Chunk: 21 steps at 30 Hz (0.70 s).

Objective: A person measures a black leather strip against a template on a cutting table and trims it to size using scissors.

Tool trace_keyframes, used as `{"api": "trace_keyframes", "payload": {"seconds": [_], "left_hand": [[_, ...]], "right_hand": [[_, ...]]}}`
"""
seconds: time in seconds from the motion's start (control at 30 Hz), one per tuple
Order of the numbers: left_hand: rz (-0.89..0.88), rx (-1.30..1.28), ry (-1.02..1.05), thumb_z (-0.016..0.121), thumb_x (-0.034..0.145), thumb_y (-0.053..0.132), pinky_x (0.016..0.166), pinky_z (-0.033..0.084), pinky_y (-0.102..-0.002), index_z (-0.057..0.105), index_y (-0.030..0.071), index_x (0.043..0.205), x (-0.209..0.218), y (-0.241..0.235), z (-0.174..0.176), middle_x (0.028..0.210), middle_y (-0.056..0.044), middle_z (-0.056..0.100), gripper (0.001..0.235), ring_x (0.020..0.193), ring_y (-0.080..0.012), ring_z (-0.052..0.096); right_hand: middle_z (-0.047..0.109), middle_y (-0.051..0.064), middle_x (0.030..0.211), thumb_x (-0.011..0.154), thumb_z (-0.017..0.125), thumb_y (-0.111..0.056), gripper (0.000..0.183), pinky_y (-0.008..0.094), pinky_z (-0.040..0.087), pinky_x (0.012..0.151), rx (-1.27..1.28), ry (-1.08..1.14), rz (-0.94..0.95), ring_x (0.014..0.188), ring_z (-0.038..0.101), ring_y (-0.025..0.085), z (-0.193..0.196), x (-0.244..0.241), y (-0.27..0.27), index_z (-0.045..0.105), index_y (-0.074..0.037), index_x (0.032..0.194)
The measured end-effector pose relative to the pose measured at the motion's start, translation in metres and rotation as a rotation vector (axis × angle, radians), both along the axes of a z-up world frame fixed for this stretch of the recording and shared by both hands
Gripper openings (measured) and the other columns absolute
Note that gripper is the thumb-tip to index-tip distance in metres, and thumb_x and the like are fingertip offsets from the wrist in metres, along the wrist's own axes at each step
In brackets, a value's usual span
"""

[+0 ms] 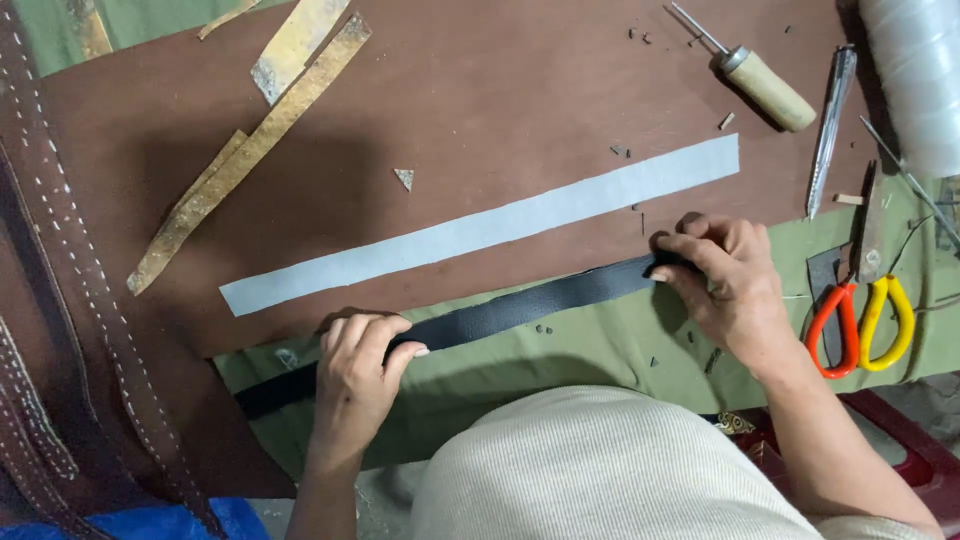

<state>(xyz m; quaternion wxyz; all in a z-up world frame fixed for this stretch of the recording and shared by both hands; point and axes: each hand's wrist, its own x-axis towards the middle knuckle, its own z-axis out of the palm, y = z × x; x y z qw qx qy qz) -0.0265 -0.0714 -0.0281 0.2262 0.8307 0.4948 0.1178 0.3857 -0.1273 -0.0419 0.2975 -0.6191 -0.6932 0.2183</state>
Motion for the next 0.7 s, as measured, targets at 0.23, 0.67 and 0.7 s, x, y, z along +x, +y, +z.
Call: {"api": "trace_keyframes", "payload": {"seconds": [0.23, 0.67, 0.7], "left_hand": [[-0.080, -0.020, 0.006, 0.075, 0.092, 0.013, 0.078, 0.043, -0.038, 0.059, 0.012, 0.086, 0.008, -0.005, 0.010, 0.090, -0.002, 0.061, 0.017, 0.080, -0.0246, 0.054], [-0.014, -0.186, -0.020, 0.084, 0.077, 0.033, 0.078, 0.054, -0.027, 0.077, 0.017, 0.098, -0.045, 0.018, 0.058, 0.092, 0.006, 0.077, 0.027, 0.080, -0.0085, 0.073], [-0.018, -0.183, -0.022, 0.084, 0.077, 0.033, 0.078, 0.054, -0.027, 0.077, 0.017, 0.098, -0.049, 0.026, 0.060, 0.092, 0.006, 0.077, 0.027, 0.080, -0.0085, 0.073]], "right_hand": [[0.058, 0.018, 0.114, 0.095, 0.074, 0.002, 0.020, 0.041, 0.052, 0.088, -0.132, 0.016, -0.086, 0.108, 0.062, 0.033, 0.001, 0.002, -0.016, 0.064, 0.001, 0.111], [0.071, 0.001, 0.076, 0.085, 0.081, -0.012, 0.012, 0.023, 0.046, 0.058, -0.535, 0.476, -0.430, 0.062, 0.056, 0.009, 0.037, 0.034, -0.014, 0.074, -0.009, 0.094], [0.071, 0.001, 0.076, 0.085, 0.081, -0.012, 0.012, 0.023, 0.046, 0.058, -0.531, 0.476, -0.434, 0.062, 0.056, 0.009, 0.042, 0.037, -0.004, 0.074, -0.009, 0.094]]}}
